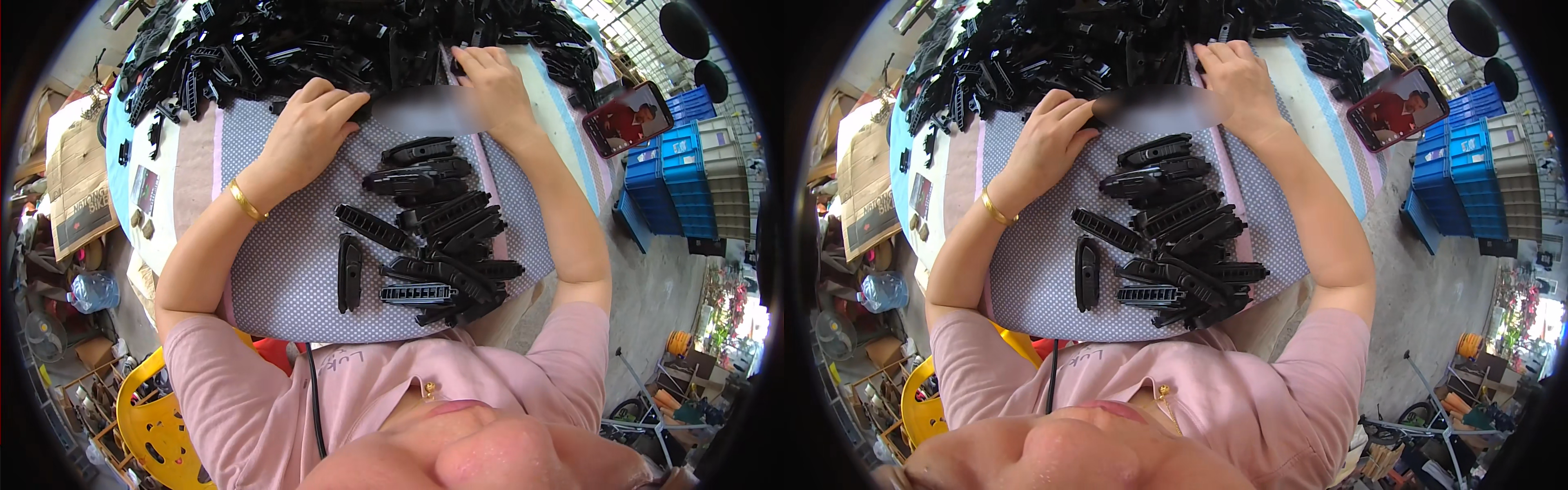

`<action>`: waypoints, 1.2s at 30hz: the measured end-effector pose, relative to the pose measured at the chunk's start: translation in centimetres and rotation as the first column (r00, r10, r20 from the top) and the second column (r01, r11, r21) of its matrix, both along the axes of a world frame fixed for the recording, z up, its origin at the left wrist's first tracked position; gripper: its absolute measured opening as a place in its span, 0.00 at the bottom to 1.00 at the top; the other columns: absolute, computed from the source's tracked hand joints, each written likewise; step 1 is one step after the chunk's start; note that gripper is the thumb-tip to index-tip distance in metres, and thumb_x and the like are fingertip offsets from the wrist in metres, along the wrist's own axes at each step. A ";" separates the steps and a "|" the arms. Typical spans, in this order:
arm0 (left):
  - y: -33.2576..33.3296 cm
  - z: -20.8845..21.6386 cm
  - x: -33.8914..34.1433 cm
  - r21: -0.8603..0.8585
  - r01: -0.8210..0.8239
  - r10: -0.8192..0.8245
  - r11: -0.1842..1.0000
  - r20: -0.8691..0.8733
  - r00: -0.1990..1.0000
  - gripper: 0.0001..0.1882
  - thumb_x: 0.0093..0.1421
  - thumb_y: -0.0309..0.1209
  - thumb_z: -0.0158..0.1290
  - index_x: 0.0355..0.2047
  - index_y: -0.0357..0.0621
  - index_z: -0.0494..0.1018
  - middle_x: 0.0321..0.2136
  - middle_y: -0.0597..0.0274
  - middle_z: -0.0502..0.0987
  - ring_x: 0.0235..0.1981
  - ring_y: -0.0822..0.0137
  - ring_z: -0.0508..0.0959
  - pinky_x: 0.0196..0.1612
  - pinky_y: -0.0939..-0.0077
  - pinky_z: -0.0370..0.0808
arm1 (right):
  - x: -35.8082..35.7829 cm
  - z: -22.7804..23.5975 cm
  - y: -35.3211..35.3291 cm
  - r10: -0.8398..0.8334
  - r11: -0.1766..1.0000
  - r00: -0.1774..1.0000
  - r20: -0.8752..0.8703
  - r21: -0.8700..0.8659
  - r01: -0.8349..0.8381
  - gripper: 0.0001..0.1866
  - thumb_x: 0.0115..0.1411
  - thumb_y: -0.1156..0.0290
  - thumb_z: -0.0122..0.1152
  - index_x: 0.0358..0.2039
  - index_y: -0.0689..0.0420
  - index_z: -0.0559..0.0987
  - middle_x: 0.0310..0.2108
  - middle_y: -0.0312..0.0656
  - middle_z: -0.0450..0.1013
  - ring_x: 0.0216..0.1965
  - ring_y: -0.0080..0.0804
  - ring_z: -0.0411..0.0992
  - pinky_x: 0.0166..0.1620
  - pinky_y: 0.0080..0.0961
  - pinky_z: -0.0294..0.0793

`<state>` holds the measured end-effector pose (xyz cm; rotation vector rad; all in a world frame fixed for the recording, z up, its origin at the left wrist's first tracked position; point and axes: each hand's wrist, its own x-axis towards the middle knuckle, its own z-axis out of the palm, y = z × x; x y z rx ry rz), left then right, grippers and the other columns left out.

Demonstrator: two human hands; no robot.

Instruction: Inspecting and arranging black plastic hair clips on a work surface.

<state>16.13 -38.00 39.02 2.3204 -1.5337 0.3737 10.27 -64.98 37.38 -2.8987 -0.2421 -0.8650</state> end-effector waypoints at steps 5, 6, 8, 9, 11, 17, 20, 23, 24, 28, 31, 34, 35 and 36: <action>-0.2 0.4 -1.9 -0.069 -0.038 0.020 0.997 -0.252 0.968 0.28 0.52 0.24 0.54 0.55 0.42 0.63 0.39 0.57 0.73 0.40 0.61 0.71 0.46 0.72 0.69 | -0.4 0.3 0.4 -0.001 1.000 0.999 -0.033 -0.022 0.000 0.10 0.53 0.71 0.56 0.36 0.57 0.78 0.35 0.41 0.70 0.42 0.38 0.68 0.44 0.30 0.69; -0.2 0.8 -2.2 -0.149 -0.138 0.046 0.979 -0.501 0.864 0.28 0.52 0.22 0.53 0.56 0.42 0.62 0.37 0.59 0.72 0.38 0.64 0.71 0.45 0.74 0.70 | -0.5 0.4 0.4 0.007 1.000 1.000 -0.022 0.031 -0.006 0.10 0.53 0.70 0.57 0.36 0.57 0.78 0.34 0.41 0.70 0.39 0.38 0.70 0.42 0.31 0.70; -0.4 1.3 -2.0 -0.253 -0.275 -0.053 0.928 -0.817 0.574 0.28 0.52 0.21 0.51 0.56 0.41 0.62 0.32 0.67 0.69 0.36 0.74 0.70 0.40 0.80 0.69 | -0.6 0.5 0.3 0.009 0.997 1.000 -0.010 0.083 -0.008 0.10 0.53 0.68 0.58 0.35 0.57 0.78 0.33 0.42 0.71 0.36 0.39 0.71 0.40 0.32 0.71; -0.2 1.6 -1.8 -0.253 -0.271 -0.056 0.929 -0.817 0.573 0.28 0.52 0.21 0.51 0.56 0.41 0.62 0.32 0.67 0.69 0.36 0.74 0.70 0.40 0.80 0.69 | -0.5 0.6 0.3 -0.051 0.990 0.996 -0.073 0.130 0.060 0.11 0.53 0.67 0.59 0.36 0.57 0.78 0.32 0.42 0.71 0.33 0.40 0.71 0.38 0.33 0.71; 0.1 1.9 -1.4 -0.225 -0.330 -0.148 0.917 -0.959 0.243 0.28 0.51 0.21 0.52 0.55 0.41 0.63 0.32 0.69 0.69 0.34 0.77 0.70 0.38 0.83 0.69 | -0.4 0.5 -0.1 -0.109 0.976 0.984 -0.139 0.172 0.133 0.12 0.53 0.65 0.60 0.36 0.57 0.78 0.30 0.42 0.71 0.31 0.41 0.72 0.36 0.34 0.72; -0.2 1.5 -1.5 -0.286 -0.326 -0.238 0.901 -0.955 0.178 0.23 0.52 0.25 0.56 0.50 0.40 0.66 0.35 0.65 0.72 0.36 0.76 0.72 0.40 0.82 0.71 | -0.4 -0.2 -1.2 -0.169 0.961 0.985 -0.042 0.214 0.174 0.16 0.49 0.65 0.62 0.39 0.57 0.77 0.33 0.44 0.75 0.31 0.41 0.74 0.35 0.30 0.72; 0.0 1.0 -1.3 -0.315 -0.341 -0.273 0.886 -0.948 0.166 0.23 0.53 0.25 0.57 0.49 0.39 0.66 0.38 0.60 0.74 0.38 0.73 0.74 0.44 0.79 0.73 | -1.6 1.8 0.2 -0.139 0.879 0.955 -0.263 0.411 0.241 0.21 0.49 0.67 0.63 0.45 0.58 0.76 0.37 0.44 0.76 0.34 0.32 0.74 0.39 0.22 0.72; -0.3 0.7 -1.3 -0.311 -0.354 -0.285 0.882 -0.950 0.124 0.22 0.53 0.23 0.56 0.49 0.36 0.66 0.40 0.57 0.75 0.40 0.70 0.75 0.45 0.77 0.73 | -2.4 2.5 1.8 0.149 0.719 0.986 -0.077 0.692 -0.055 0.19 0.50 0.70 0.63 0.45 0.58 0.76 0.37 0.41 0.76 0.35 0.26 0.74 0.41 0.21 0.71; -0.3 0.4 -1.3 -0.313 -0.346 -0.287 0.885 -0.950 0.125 0.22 0.53 0.23 0.57 0.49 0.37 0.66 0.40 0.57 0.75 0.40 0.70 0.75 0.45 0.77 0.73 | -2.8 3.1 2.8 0.243 0.642 0.967 -0.079 0.760 -0.099 0.18 0.50 0.73 0.63 0.44 0.60 0.76 0.38 0.39 0.75 0.36 0.24 0.73 0.41 0.22 0.71; -0.5 0.5 -1.9 -0.329 -0.368 -0.278 0.870 -0.942 0.187 0.22 0.50 0.21 0.59 0.47 0.38 0.68 0.38 0.59 0.76 0.38 0.72 0.76 0.44 0.80 0.74 | -4.3 4.4 6.3 0.414 0.648 0.907 -0.080 0.726 -0.232 0.19 0.47 0.76 0.65 0.43 0.61 0.76 0.35 0.39 0.75 0.35 0.24 0.72 0.41 0.20 0.71; -1.2 0.9 -2.5 -0.368 -0.357 -0.277 0.859 -0.919 0.281 0.21 0.49 0.18 0.59 0.45 0.37 0.69 0.36 0.62 0.76 0.35 0.74 0.77 0.41 0.83 0.75 | -4.7 4.5 7.3 0.462 0.648 0.885 -0.061 0.705 -0.289 0.19 0.46 0.77 0.66 0.42 0.61 0.76 0.34 0.40 0.74 0.34 0.25 0.72 0.36 0.20 0.71; -1.1 1.2 -3.2 -0.387 -0.286 -0.159 0.877 -0.795 0.586 0.21 0.49 0.17 0.58 0.45 0.36 0.69 0.36 0.63 0.76 0.35 0.76 0.76 0.41 0.83 0.75 | -4.5 4.2 7.8 0.453 0.651 0.891 -0.014 0.688 -0.320 0.18 0.46 0.77 0.66 0.41 0.61 0.76 0.35 0.41 0.74 0.33 0.28 0.72 0.35 0.21 0.71; -1.1 1.5 -3.4 -0.369 -0.279 -0.132 0.887 -0.780 0.612 0.21 0.50 0.17 0.57 0.46 0.36 0.69 0.36 0.63 0.76 0.36 0.76 0.76 0.41 0.83 0.75 | -4.6 4.2 7.8 0.452 0.652 0.892 -0.015 0.688 -0.319 0.18 0.46 0.77 0.66 0.41 0.61 0.76 0.35 0.41 0.74 0.33 0.28 0.72 0.35 0.21 0.71; -1.0 1.6 -3.5 -0.351 -0.273 -0.105 0.896 -0.762 0.639 0.22 0.50 0.17 0.57 0.47 0.36 0.68 0.37 0.63 0.76 0.36 0.76 0.76 0.42 0.83 0.75 | -4.7 4.2 7.8 0.446 0.695 0.895 0.030 0.619 -0.367 0.18 0.45 0.77 0.67 0.40 0.61 0.77 0.35 0.42 0.74 0.33 0.30 0.72 0.34 0.22 0.71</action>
